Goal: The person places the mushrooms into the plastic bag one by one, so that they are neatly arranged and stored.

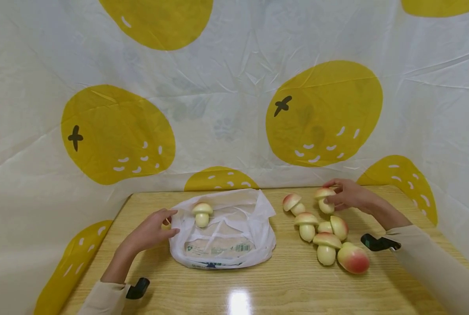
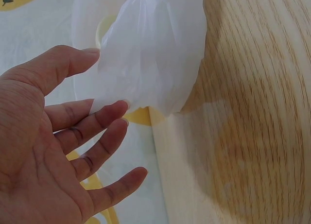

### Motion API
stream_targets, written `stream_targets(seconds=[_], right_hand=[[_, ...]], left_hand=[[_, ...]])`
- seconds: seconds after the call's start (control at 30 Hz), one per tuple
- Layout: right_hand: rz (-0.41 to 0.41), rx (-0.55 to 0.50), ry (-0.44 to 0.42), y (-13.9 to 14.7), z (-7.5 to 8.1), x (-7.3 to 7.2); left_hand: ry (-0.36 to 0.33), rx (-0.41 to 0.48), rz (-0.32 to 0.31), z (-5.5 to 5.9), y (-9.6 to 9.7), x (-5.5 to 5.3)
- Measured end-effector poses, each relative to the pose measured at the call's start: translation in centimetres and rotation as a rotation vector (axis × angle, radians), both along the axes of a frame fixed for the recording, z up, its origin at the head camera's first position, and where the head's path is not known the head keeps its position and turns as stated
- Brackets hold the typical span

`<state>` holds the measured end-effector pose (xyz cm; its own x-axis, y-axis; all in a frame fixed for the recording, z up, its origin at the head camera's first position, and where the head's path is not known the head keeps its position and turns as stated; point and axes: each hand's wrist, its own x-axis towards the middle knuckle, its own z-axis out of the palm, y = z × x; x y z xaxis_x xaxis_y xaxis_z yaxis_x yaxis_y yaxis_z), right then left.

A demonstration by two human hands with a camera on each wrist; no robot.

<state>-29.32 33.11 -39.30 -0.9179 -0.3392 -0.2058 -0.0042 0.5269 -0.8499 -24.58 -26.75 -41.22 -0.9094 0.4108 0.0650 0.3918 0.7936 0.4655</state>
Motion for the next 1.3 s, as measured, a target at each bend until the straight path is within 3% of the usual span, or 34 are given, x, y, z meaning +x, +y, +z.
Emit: stream_targets(seconds=[0.63, 1.3], right_hand=[[-0.012, -0.097, 0.041, -2.0, 2.6, 0.6], [-0.006, -0.156, 0.081, -6.8, 5.5, 1.3]], left_hand=[[0.009, 0.000, 0.001, -0.1, 0.1, -0.2], [0.004, -0.013, 0.010, 0.1, 0.2, -0.2]])
